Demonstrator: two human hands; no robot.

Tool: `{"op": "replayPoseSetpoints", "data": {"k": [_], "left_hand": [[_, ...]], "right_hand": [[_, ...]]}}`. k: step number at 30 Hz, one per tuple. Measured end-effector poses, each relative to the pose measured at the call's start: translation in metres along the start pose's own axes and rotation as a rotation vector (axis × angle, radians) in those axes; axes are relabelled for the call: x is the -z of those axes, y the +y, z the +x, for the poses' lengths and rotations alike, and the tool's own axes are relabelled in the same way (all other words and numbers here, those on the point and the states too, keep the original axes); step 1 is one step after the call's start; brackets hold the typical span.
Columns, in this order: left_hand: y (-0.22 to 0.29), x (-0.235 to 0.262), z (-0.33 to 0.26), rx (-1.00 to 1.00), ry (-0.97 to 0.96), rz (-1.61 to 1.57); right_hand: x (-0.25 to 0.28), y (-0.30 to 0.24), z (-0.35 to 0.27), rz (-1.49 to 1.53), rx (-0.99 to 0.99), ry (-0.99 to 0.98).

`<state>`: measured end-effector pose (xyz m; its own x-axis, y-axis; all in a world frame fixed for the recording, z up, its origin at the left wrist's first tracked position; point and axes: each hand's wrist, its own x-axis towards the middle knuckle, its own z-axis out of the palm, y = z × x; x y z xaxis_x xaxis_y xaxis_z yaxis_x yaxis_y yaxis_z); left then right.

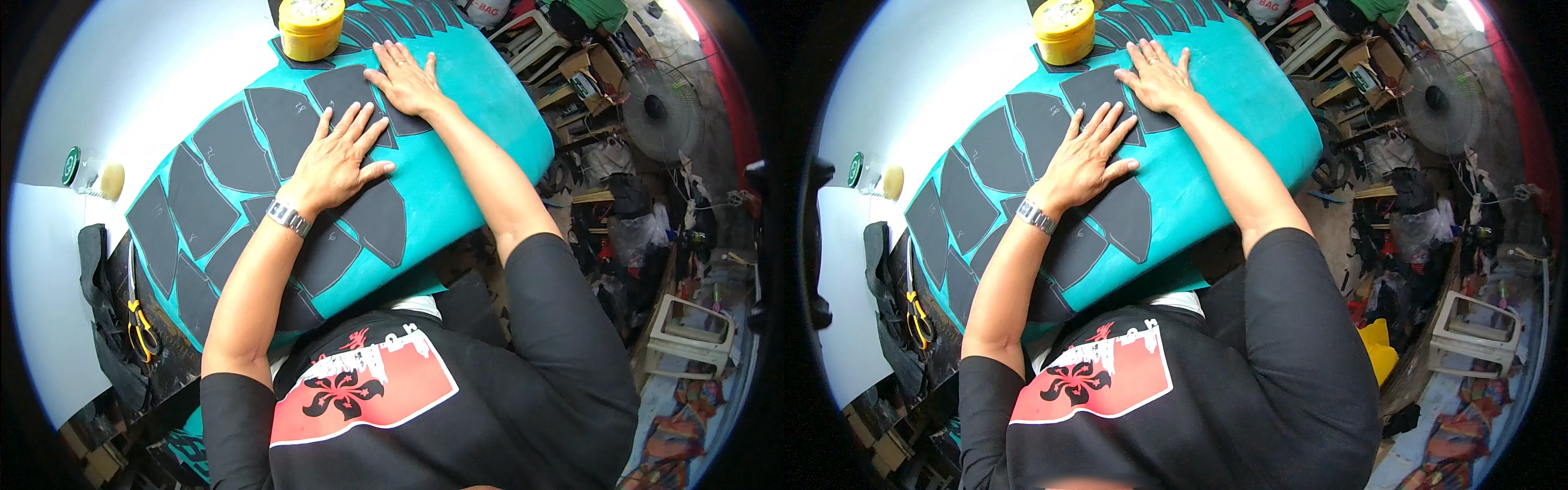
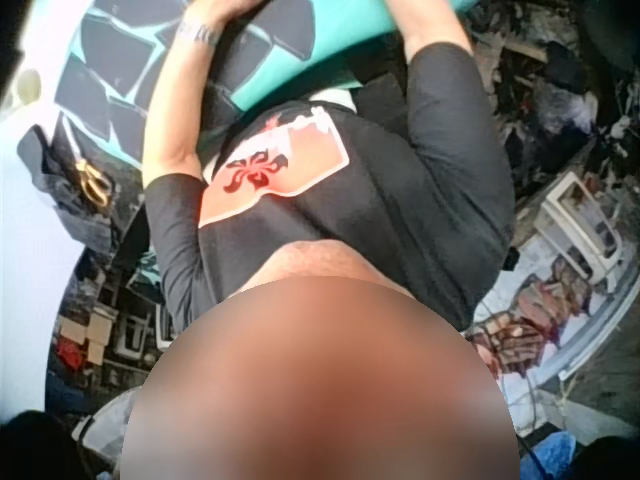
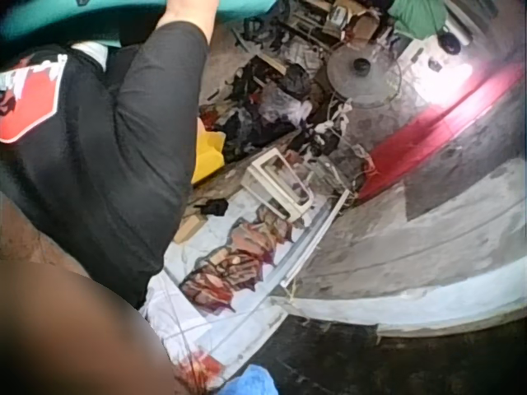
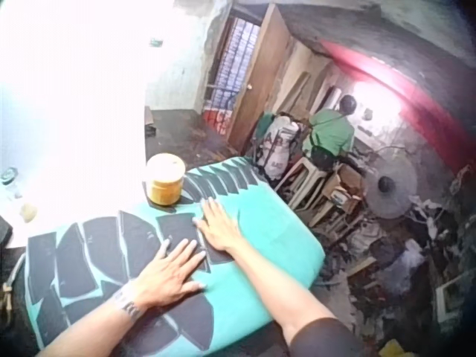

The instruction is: The person arranges multiple black fabric pieces on a green work surface. They pick up pieces from a nearby pile, place them in a row, and adjust their positions to align them neatly.

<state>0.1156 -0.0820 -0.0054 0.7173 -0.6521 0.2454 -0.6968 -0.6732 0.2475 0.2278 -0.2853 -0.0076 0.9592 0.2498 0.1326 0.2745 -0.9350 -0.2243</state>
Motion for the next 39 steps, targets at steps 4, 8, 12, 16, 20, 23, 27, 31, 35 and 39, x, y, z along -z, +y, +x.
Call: {"op": "replayPoseSetpoints", "data": {"k": [4,8,12,16,20,23,27,31,35,39], "left_hand": [[-0.001,-0.004,0.000,-0.007,0.037,-0.049],[0.000,-0.004,-0.019,0.055,0.073,-0.059],[0.016,0.016,-0.086,0.101,0.054,-0.064],[0.029,0.071,-0.185,0.235,0.084,-0.286],[0.016,0.126,-0.293,0.470,0.640,-0.225],[0.007,0.154,-0.365,0.823,1.015,-0.156],[-0.011,0.174,-0.452,1.172,0.936,0.426],[-0.015,0.164,-0.507,1.380,1.222,-0.092],[-0.010,0.142,-0.519,1.194,1.283,-0.136],[-0.006,0.133,-0.514,1.115,1.339,-0.100]], "right_hand": [[-0.003,-0.008,0.003,-0.068,-0.114,0.064],[-0.013,-0.007,-0.018,-0.155,-0.087,0.080],[-0.004,-0.013,-0.043,-0.335,-0.098,-0.090],[0.035,-0.060,-0.039,-0.411,-0.210,-0.139],[0.027,-0.184,-0.053,-0.030,0.360,0.324],[0.003,-0.312,-0.084,0.554,0.804,0.048],[-0.024,-0.482,-0.117,0.650,1.113,-0.056],[-0.048,-0.579,-0.159,0.543,1.434,0.107],[-0.069,-0.599,-0.163,0.353,1.472,-0.059],[-0.075,-0.599,-0.157,0.482,1.399,-0.096]]}}
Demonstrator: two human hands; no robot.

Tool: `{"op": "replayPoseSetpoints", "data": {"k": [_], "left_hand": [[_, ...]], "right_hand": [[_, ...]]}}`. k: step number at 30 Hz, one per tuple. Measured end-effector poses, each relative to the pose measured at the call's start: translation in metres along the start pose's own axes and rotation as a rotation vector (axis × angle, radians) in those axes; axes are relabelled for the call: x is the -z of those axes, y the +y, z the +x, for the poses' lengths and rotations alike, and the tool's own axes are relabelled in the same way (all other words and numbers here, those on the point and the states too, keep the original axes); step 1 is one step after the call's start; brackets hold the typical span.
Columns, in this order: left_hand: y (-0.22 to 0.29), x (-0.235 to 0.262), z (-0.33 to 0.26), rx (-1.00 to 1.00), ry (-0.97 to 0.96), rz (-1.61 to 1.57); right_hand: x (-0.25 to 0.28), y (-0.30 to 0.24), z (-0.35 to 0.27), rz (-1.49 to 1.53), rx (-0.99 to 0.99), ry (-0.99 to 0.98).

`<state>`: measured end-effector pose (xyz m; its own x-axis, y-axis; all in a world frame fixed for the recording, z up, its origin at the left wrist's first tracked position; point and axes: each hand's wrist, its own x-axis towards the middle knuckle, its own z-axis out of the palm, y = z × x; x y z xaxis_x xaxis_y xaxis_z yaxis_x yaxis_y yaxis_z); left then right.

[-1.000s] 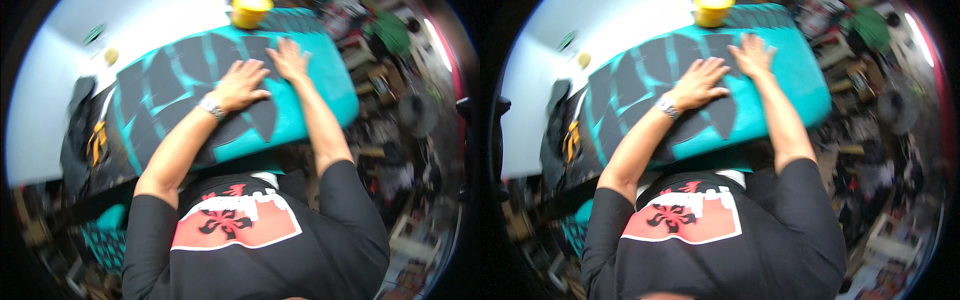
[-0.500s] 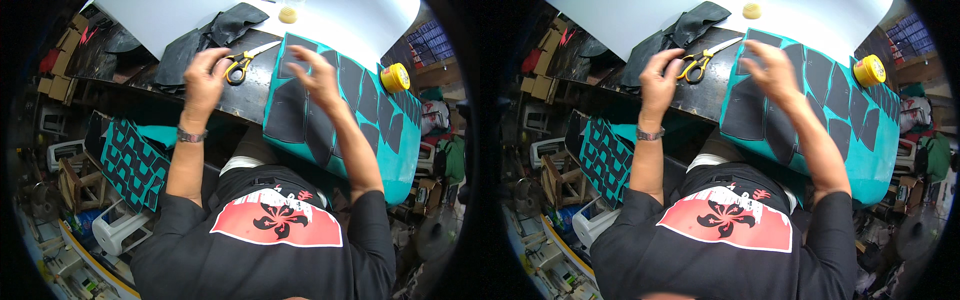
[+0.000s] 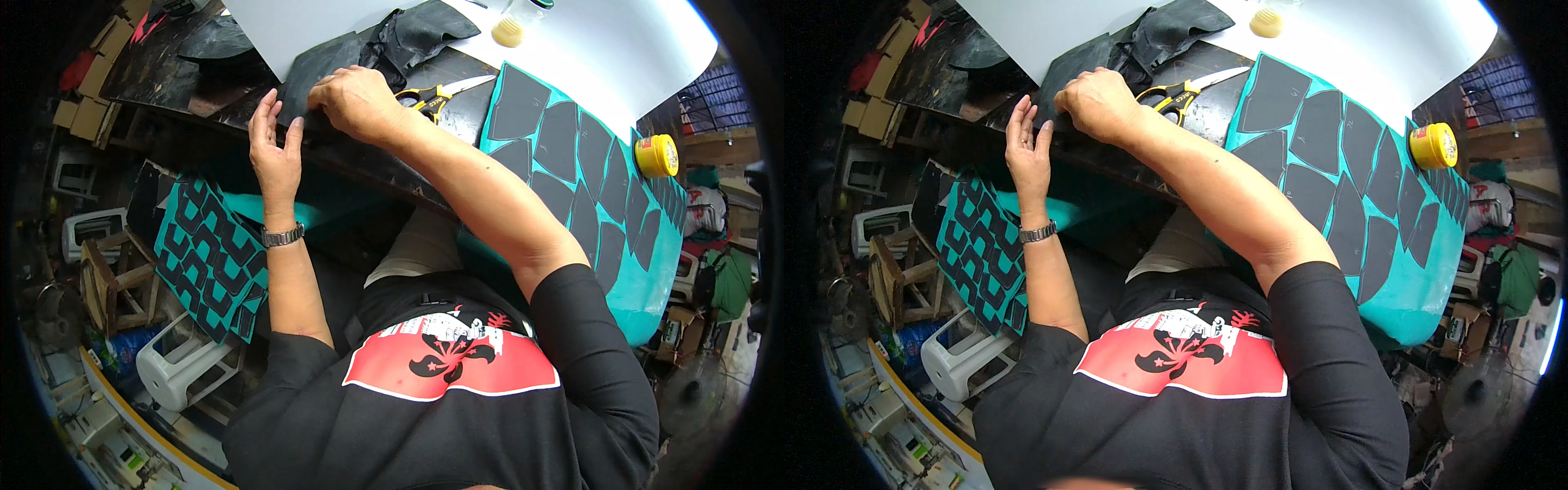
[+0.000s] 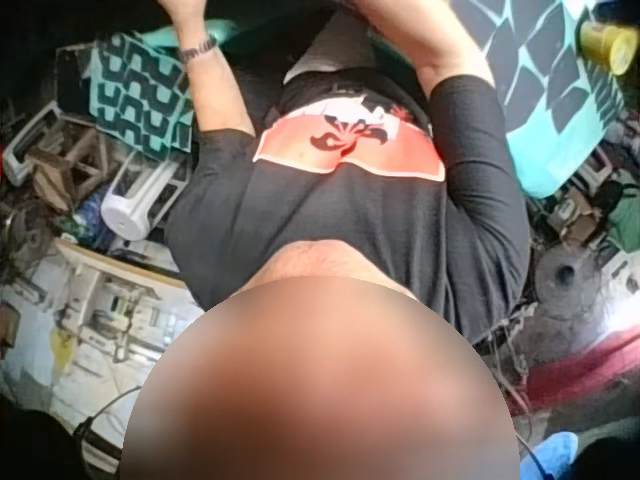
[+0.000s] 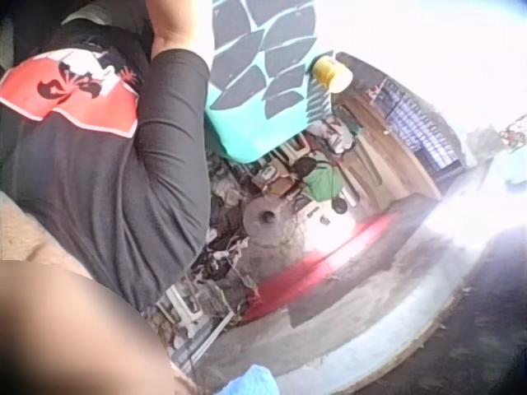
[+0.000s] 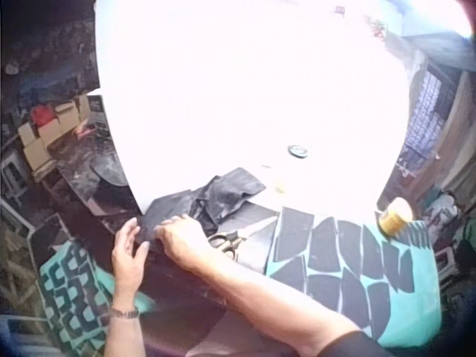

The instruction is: The person arranges multiple black fabric pieces on a green work surface. They pick up pieces from a nearby pile, place them in a row, and adjust their positions to align them neatly.

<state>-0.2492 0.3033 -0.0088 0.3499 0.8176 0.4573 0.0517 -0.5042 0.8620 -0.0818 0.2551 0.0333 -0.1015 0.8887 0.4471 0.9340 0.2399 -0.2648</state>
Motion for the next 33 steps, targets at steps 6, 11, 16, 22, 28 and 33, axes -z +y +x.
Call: {"op": "replayPoseSetpoints", "data": {"k": [6,11,16,22,28,33], "left_hand": [[0.008,-0.003,0.001,0.140,0.075,-0.339],[0.009,-0.004,0.008,0.141,0.108,-0.341],[-0.003,-0.016,0.007,-0.066,0.041,0.225],[-0.020,-0.002,0.028,-0.328,-0.182,0.605],[-0.039,0.014,0.056,-0.079,-0.318,0.739],[0.026,-0.028,0.037,-0.347,0.075,1.146]], "right_hand": [[0.003,-0.014,-0.010,-0.082,0.061,0.066],[-0.001,-0.010,-0.011,0.215,-0.195,0.040],[0.000,-0.002,0.001,0.591,-0.540,0.413],[0.075,0.008,-0.015,0.827,-0.436,0.946],[0.205,0.021,-0.160,0.672,-0.322,1.023],[0.279,-0.003,-0.334,0.498,-0.560,1.027]]}}
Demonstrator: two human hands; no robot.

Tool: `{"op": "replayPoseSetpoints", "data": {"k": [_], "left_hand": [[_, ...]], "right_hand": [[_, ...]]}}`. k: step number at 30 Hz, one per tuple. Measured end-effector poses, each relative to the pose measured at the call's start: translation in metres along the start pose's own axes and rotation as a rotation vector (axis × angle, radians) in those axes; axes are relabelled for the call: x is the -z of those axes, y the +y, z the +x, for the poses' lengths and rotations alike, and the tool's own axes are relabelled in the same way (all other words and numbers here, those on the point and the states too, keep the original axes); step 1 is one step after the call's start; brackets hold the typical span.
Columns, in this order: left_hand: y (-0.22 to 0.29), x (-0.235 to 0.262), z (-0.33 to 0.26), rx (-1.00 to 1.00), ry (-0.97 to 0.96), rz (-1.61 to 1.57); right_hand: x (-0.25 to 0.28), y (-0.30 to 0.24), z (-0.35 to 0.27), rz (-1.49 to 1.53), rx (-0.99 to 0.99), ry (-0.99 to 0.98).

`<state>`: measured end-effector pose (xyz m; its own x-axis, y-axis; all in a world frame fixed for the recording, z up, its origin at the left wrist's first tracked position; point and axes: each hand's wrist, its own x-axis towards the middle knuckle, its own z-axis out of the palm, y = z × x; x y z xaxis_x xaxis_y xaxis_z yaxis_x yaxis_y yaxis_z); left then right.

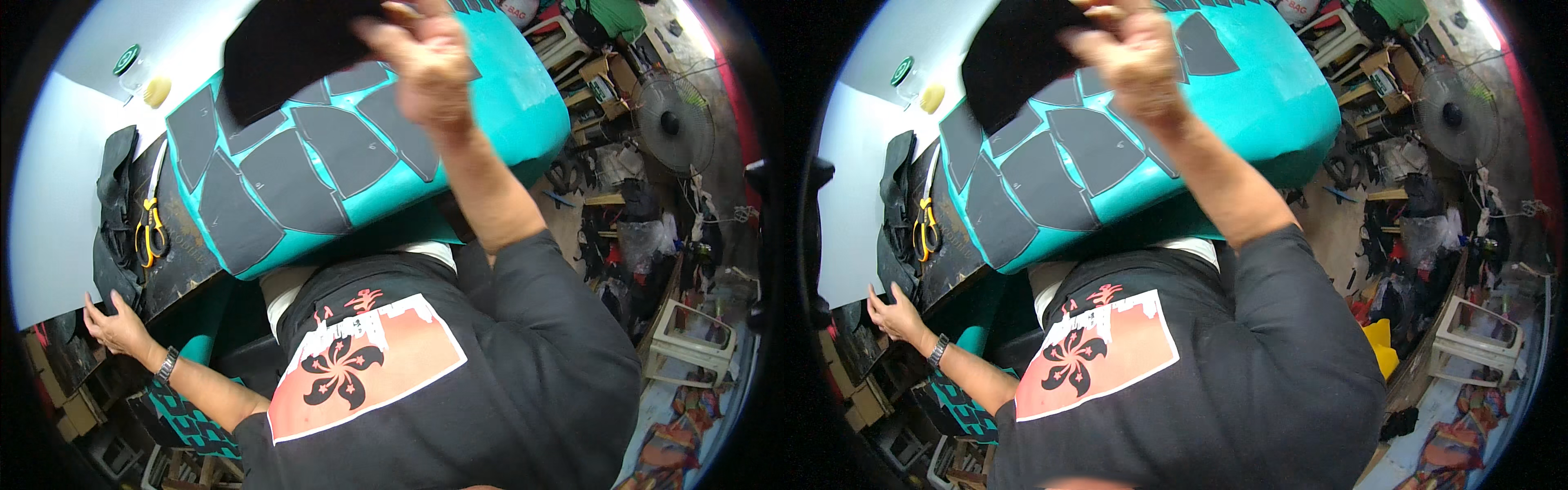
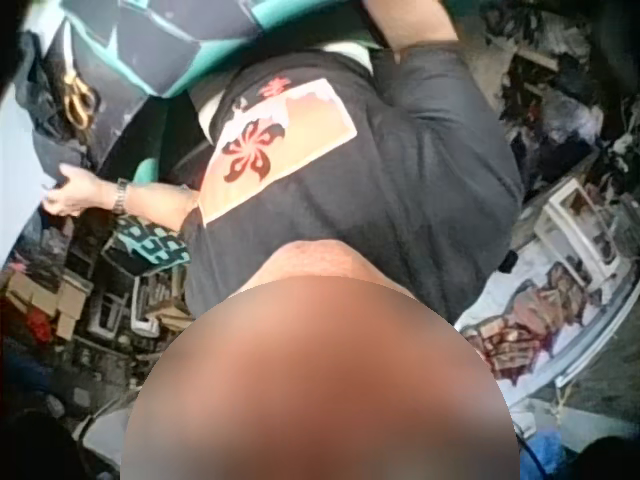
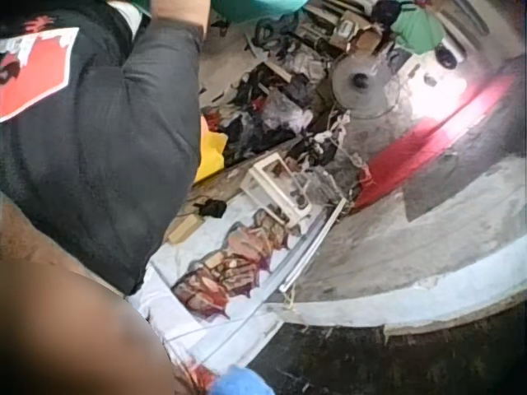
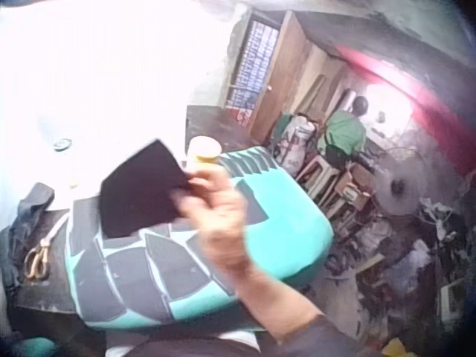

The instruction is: The person arranges multiple black fabric pieces on a green work surface. They pick up pieces from a nearby pile, place them in a row, and adjust their positions to align them neatly.

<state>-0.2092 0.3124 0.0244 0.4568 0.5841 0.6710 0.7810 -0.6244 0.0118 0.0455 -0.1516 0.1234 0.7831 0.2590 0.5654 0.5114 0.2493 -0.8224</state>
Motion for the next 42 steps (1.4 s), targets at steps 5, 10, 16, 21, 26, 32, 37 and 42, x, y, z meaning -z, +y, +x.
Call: {"op": "replayPoseSetpoints", "data": {"k": [5,10,16,21,26,32,37,42], "left_hand": [[0.187,0.061,-0.026,-0.226,-0.524,-1.361],[0.344,0.120,-0.108,-0.634,-1.213,-1.672],[0.408,0.145,-0.162,-0.336,-1.786,-1.871],[0.417,0.125,-0.155,-0.197,-1.735,-1.840],[0.420,0.121,-0.144,-0.439,-1.477,-1.668],[0.449,0.118,-0.120,-0.392,-1.337,-1.817],[0.467,0.121,-0.107,-0.469,-1.274,-1.847],[0.500,0.111,-0.110,-0.526,-1.158,-1.900]], "right_hand": [[0.120,-0.017,-0.054,0.362,-0.133,0.121],[0.175,-0.011,-0.089,0.427,-0.372,0.381],[0.179,0.000,-0.116,0.487,-0.349,0.444],[0.184,-0.005,-0.127,0.387,-0.461,0.392],[0.188,-0.005,-0.117,0.214,-0.543,0.299],[0.210,-0.009,-0.084,0.080,-0.555,0.170],[0.228,-0.017,-0.071,-0.051,-0.491,0.033],[0.258,0.012,-0.045,-0.011,-0.433,0.226]]}}
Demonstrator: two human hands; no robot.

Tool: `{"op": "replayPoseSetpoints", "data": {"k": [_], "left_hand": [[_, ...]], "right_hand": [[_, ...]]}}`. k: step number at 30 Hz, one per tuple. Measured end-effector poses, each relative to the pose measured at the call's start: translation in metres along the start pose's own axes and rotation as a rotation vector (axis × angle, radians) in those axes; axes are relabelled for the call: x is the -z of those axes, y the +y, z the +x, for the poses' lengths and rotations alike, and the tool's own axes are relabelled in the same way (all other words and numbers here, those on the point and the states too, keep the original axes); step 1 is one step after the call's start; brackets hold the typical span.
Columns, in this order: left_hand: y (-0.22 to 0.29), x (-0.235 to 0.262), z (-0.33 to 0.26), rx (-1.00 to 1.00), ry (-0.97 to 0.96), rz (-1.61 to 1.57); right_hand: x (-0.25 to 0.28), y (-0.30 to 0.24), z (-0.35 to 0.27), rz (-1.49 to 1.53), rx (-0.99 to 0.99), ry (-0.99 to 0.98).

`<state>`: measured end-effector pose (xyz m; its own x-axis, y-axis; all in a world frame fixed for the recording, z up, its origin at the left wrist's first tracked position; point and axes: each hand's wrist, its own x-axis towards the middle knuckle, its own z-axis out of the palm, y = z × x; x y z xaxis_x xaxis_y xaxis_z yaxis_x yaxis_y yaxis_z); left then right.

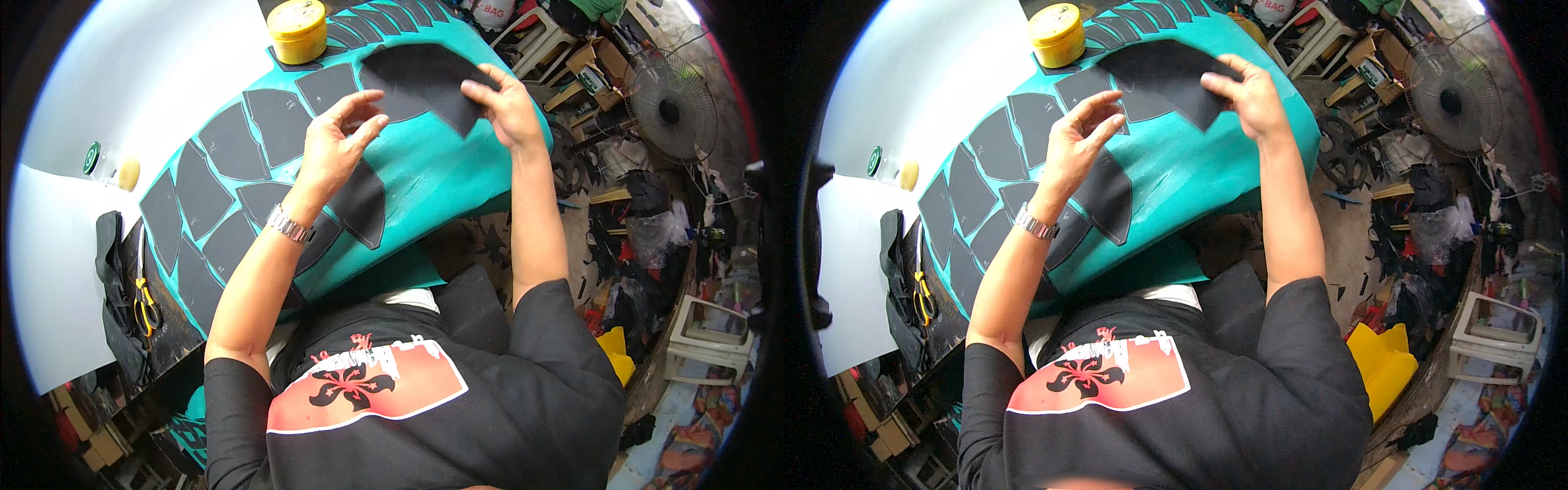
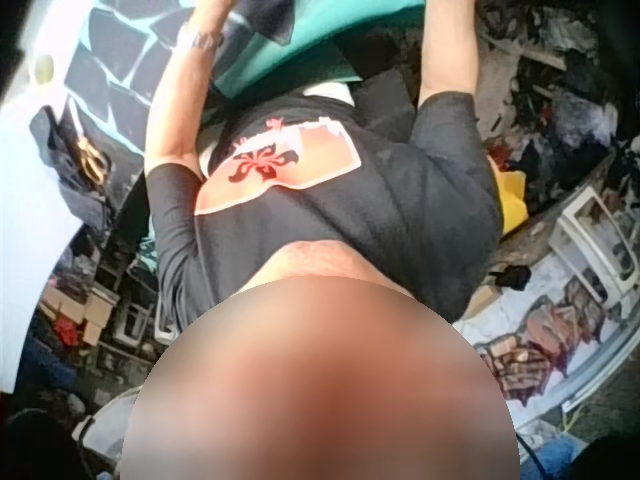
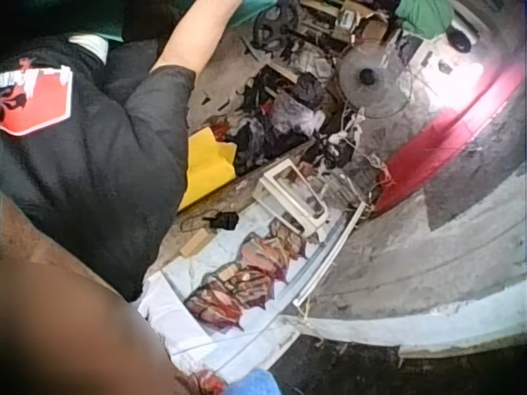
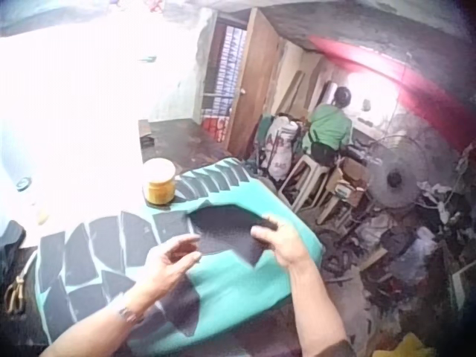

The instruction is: The person arranges multiple black fabric pieces on a green work surface. They pick up pieces from a nearby pile, place them in a row, and adjust their positions to align them neatly.

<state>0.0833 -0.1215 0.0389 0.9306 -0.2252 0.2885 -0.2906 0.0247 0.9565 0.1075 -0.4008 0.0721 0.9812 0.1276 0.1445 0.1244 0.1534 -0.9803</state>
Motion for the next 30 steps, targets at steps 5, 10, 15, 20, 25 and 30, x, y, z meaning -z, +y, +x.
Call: {"op": "replayPoseSetpoints", "data": {"k": [5,10,15,20,25,30], "left_hand": [[-0.035,0.006,0.018,-0.056,-0.313,1.081],[-0.053,0.004,0.013,-0.129,-0.298,1.211],[-0.051,0.003,0.013,-0.126,-0.292,1.221],[-0.053,0.001,0.011,-0.186,-0.243,1.198],[-0.054,0.001,0.010,-0.195,-0.233,1.199],[-0.053,0.002,0.011,-0.192,-0.235,1.188]], "right_hand": [[0.021,0.040,0.058,0.049,-0.157,0.297],[0.026,0.067,0.074,0.018,-0.294,0.432],[0.024,0.072,0.073,0.031,-0.284,0.457],[0.021,0.072,0.076,0.002,-0.293,0.481],[0.016,0.069,0.079,-0.032,-0.300,0.463],[0.015,0.067,0.078,-0.062,-0.277,0.480]]}}
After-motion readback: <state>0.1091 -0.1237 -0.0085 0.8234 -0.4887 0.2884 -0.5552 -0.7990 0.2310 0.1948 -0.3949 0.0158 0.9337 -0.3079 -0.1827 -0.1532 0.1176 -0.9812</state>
